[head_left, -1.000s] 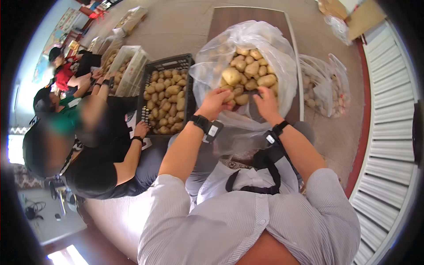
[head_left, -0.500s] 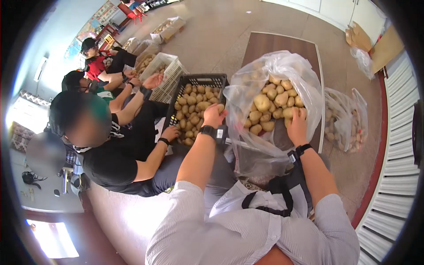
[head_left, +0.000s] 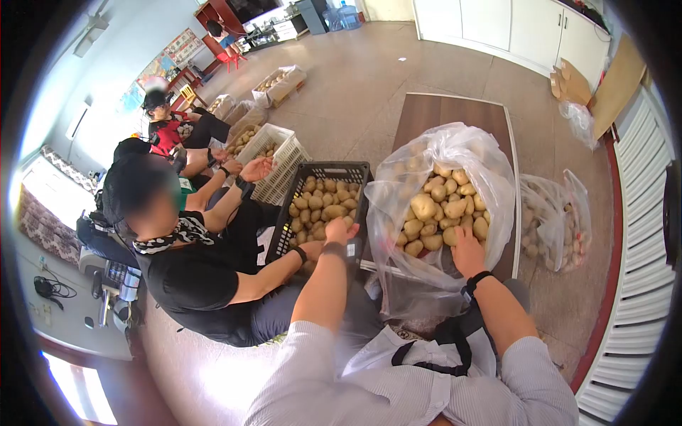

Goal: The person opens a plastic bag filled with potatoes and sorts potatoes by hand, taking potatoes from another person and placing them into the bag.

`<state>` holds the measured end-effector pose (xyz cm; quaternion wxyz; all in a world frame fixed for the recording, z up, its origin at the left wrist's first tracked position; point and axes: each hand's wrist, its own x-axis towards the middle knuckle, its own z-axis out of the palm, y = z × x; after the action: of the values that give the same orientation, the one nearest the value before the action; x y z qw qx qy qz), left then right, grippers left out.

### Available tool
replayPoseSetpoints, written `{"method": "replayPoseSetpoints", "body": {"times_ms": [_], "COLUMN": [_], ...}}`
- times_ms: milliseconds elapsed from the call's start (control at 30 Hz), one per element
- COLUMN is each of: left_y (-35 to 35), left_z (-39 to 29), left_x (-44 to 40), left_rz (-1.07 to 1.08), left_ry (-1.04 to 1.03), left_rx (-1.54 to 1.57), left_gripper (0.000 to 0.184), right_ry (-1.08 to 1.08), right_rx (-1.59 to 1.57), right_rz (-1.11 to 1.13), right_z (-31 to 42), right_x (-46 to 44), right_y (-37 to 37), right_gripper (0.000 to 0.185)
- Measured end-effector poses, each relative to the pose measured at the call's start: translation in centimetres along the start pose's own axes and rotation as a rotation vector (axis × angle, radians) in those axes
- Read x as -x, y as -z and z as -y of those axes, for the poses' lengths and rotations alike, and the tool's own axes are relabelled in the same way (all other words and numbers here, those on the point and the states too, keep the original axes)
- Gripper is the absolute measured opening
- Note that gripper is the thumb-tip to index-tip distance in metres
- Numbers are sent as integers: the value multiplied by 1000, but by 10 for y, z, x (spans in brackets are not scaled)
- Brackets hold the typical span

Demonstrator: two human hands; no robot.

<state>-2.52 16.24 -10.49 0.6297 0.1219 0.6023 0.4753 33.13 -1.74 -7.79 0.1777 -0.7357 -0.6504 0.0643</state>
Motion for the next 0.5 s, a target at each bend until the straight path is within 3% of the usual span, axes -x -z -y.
{"method": "replayPoseSetpoints", "body": {"times_ms": [167,300,400,467,500], "left_y": [14,58,66,41,33], "left_z": [11,33,40,12,6], "left_x": [-23,-98,-112,-46,-28], "left_rz": [50,226,289,60,26], "left_ry": [-60,-501,-679,-756,-756], "left_rx": [-87,-714,-675,-1620,-1762], "left_gripper": [16,20,21,25,27], "right_ry": [-6,9,44,28,29], "right_rx": [-25,-29,-25,-16,-16], "right_rz": [51,47,65,79,79], "right_z": [0,-4,-3,-1,-1], "right_x": [5,10,15,15,15], "right_y": [-2,-10,-8,-7,-6], "right_gripper": [46,53,56,57,57]}}
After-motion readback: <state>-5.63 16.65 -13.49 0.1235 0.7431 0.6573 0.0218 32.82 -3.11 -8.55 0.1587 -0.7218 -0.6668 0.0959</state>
